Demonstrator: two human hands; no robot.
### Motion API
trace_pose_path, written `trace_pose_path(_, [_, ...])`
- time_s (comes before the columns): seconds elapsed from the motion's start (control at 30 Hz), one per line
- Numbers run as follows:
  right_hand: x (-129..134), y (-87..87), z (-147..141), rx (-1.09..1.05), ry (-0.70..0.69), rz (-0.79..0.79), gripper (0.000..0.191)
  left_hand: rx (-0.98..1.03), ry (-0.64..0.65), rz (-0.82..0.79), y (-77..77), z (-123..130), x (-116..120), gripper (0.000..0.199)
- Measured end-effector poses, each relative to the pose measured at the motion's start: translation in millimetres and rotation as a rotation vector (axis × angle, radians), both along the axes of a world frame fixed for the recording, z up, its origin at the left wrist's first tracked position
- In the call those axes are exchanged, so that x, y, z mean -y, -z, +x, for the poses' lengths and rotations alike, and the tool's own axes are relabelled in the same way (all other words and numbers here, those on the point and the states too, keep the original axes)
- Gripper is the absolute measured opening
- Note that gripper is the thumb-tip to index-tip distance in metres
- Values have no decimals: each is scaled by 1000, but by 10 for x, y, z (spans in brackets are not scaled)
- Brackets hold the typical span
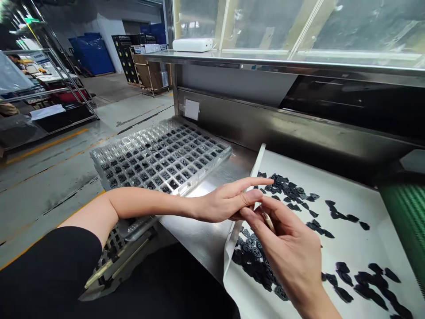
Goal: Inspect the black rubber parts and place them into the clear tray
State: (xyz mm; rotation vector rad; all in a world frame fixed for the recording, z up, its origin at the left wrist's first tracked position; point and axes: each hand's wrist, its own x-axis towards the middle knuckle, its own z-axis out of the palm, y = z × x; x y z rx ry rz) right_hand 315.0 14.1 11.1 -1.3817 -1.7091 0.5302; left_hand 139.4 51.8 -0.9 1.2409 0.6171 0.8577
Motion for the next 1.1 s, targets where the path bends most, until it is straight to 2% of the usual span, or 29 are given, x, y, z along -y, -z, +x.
trace_pose_path(0.13, [7,16,-10,-64,20,-125,46,5,19,-79,0,-5,9,67])
trace_pose_path(0.33, [22,22,-21,-367,-63,-175,35,80,231,-137,-42,-100,53,67])
trace_pose_path(0.57, [-70,55,1,-595,-180,-294,40,-22,83,-196,8,-383,92,43])
trace_pose_path(0.73, [-82,76,-6,-509,-302,-336,39,-58,95,-241,7,-539,159,33])
trace_pose_path(0.83, [-68,85,-20,-432,-347,-324,36,-54,93,-284,36,-559,194,29])
trace_pose_path(1.1, [-33,29,-52,-346,-500,-363,35,-18,183,-366,152,-597,185,24])
